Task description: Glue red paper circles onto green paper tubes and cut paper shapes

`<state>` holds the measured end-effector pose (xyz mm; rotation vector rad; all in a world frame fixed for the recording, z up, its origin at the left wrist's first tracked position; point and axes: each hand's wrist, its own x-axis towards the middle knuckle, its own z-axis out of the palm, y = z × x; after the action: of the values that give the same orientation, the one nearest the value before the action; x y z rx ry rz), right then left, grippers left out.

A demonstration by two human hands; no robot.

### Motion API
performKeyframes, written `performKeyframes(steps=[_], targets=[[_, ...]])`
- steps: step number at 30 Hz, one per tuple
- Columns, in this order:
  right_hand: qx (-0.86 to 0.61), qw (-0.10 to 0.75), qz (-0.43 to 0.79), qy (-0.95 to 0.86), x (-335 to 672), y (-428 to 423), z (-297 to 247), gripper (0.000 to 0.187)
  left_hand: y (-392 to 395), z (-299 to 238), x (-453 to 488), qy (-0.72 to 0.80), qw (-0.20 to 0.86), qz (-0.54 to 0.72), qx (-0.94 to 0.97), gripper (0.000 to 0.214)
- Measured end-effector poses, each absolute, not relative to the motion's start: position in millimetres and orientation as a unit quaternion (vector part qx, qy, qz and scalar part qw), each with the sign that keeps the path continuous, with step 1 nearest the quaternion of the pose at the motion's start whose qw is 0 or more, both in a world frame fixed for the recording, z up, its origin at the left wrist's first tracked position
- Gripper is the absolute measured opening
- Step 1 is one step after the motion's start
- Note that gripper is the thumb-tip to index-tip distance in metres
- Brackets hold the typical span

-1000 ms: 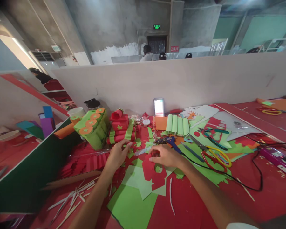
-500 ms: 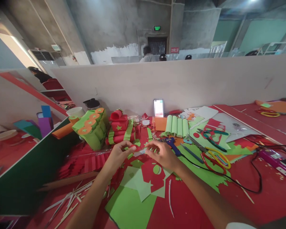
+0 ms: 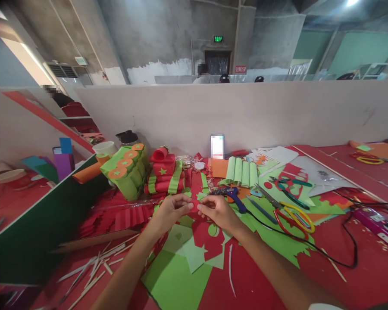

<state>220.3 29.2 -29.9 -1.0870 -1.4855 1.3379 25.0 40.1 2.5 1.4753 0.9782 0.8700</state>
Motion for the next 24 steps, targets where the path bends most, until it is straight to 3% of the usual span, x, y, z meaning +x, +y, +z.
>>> performKeyframes(steps=[16,24], targets=[[-0.437,0.401,0.513,-0.621,219.5,27.2,-22.1,0.024,42.3,-1.6,26.5,0.417,0.532,0.376,0.634,0.043],[-0.445,0.448,0.325,-0.703,220.1,23.7,-15.7,0.007,41.6,-0.5,26.0,0.396,0.528,0.37,0.654,0.04]])
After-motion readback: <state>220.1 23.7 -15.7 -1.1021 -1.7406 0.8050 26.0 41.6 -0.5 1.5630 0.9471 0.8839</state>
